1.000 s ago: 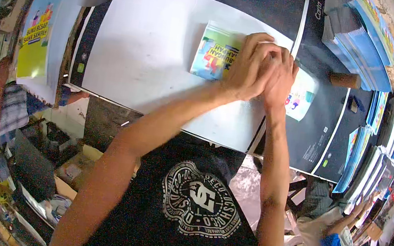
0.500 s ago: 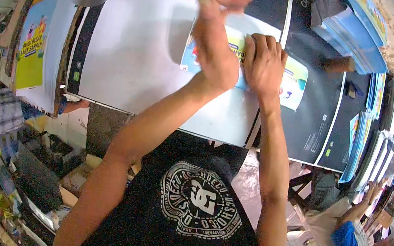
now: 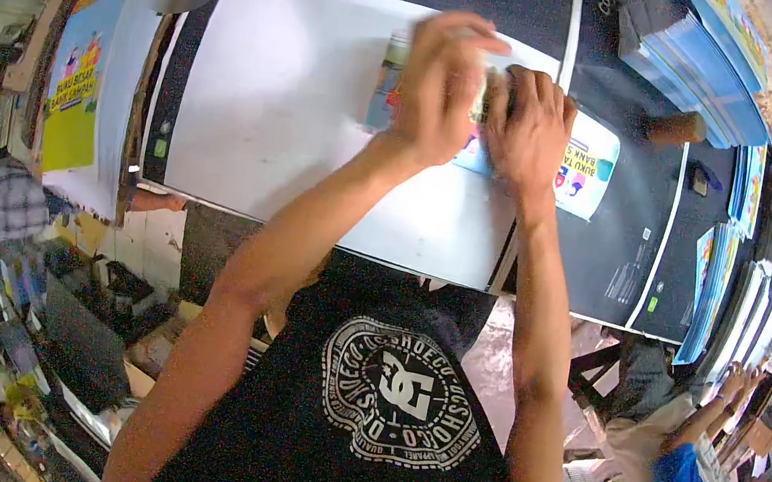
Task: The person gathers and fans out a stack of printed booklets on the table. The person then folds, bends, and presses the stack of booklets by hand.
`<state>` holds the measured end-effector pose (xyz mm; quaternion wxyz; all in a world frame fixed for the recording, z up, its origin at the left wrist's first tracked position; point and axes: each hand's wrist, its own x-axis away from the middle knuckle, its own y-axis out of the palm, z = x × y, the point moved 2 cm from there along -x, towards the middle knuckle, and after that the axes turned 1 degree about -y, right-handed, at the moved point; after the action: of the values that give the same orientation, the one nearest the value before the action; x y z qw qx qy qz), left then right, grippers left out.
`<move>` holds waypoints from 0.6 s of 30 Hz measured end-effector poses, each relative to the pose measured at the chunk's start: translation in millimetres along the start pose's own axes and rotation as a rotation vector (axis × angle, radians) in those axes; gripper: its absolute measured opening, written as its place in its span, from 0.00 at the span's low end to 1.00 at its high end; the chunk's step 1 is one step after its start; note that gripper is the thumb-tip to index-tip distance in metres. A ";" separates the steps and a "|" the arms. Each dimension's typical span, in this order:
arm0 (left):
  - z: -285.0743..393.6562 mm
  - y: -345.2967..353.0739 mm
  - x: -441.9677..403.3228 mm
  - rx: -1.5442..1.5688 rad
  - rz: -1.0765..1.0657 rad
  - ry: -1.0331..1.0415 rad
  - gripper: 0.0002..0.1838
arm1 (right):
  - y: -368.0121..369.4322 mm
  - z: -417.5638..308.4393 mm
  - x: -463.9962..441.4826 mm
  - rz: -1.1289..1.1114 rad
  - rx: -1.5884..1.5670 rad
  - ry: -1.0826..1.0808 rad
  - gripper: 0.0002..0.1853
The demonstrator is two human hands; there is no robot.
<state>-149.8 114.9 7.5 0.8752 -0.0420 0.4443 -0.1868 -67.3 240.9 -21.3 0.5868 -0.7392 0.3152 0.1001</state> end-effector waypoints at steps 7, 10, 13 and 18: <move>2.3 -27.8 -13.8 -0.101 0.197 0.131 0.24 | -0.2 1.1 -1.6 -0.025 -0.050 0.009 0.16; -54.3 -6.5 21.6 -0.071 -0.041 -0.195 0.19 | 0.9 -0.5 -4.7 -0.046 0.017 0.012 0.15; -53.3 -5.5 15.3 -0.179 -0.078 -0.158 0.21 | 1.2 2.1 -1.1 -0.025 0.057 -0.005 0.15; -40.6 -35.0 -10.7 0.001 0.146 -0.259 0.30 | 3.3 5.0 -0.7 -0.026 0.000 0.029 0.17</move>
<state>-197.9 90.1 -0.4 0.9364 -0.0329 0.3297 -0.1160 -68.6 245.4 -25.0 0.5835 -0.7445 0.3140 0.0818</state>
